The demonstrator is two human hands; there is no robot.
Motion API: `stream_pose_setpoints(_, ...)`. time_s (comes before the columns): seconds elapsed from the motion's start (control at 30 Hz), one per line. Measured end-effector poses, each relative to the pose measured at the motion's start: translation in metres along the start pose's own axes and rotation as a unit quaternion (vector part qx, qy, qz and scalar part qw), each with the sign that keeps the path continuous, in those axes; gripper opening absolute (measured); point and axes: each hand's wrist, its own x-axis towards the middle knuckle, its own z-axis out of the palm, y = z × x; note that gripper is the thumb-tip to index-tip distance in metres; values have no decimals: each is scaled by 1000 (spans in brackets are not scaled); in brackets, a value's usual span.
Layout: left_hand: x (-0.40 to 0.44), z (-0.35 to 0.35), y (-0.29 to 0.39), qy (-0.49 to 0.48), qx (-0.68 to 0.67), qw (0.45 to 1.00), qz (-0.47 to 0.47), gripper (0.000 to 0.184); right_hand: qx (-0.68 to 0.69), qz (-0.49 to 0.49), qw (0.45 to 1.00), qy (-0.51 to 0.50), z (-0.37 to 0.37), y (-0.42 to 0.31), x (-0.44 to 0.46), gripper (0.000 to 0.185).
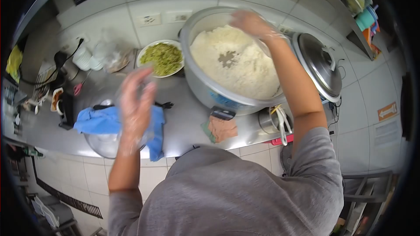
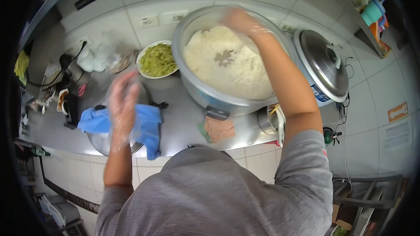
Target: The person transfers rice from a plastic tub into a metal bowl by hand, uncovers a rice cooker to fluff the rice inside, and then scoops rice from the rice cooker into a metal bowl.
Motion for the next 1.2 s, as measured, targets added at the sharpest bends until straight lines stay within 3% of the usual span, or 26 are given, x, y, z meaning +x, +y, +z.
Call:
stream_pose_setpoints(0.1,87,100,29,-227,50,962,144,43,-40,138,989,-31,18,138,-14,67)
stream_pose_setpoints(0.13,109,145,25,-290,73,943,145,49,-27,207,977,-37,23,158,-24,71)
stream_pose_setpoints(0.23,165,270,1,-444,201,864,123,64,59,206,975,-64,48,222,-16,77)
stream_pose_setpoints(0.3,195,338,-16,-494,257,830,34,69,99,169,979,-61,60,236,-7,74)
stream_pose_setpoints(0.4,228,433,-83,-462,266,842,77,60,77,236,969,-18,51,204,8,72)
stream_pose_setpoints(0.47,239,465,-101,-461,273,837,110,54,149,138,977,-66,121,285,57,71)
stream_pose_setpoints(0.5,246,478,-105,-455,274,835,142,49,189,92,973,-93,155,324,81,70)
stream_pose_setpoints(0.6,264,486,-86,-484,325,798,155,40,38,112,988,-97,84,221,24,70)
stream_pose_setpoints(0.73,254,480,-84,-437,312,831,146,40,47,156,980,-114,81,211,28,68)
stream_pose_setpoints(0.8,249,488,-105,-426,261,845,192,32,57,166,984,-13,101,220,28,64)
stream_pose_setpoints(0.83,249,493,-115,-427,261,845,189,32,57,165,984,-16,105,221,31,64)
stream_pose_setpoints(0.9,250,503,-135,-448,282,796,292,24,26,201,979,-1,106,217,35,59)
stream_pose_setpoints(1.03,240,498,-139,-425,308,791,314,23,-4,109,993,43,114,223,32,45)
stream_pose_setpoints(1.1,237,487,-127,-468,321,734,373,22,27,124,992,17,131,236,44,32)
stream_pose_setpoints(1.13,237,484,-124,-466,320,736,373,22,24,123,992,16,133,239,46,32)
stream_pose_setpoints(1.2,238,480,-119,-561,288,701,334,23,31,109,993,28,127,238,48,28)
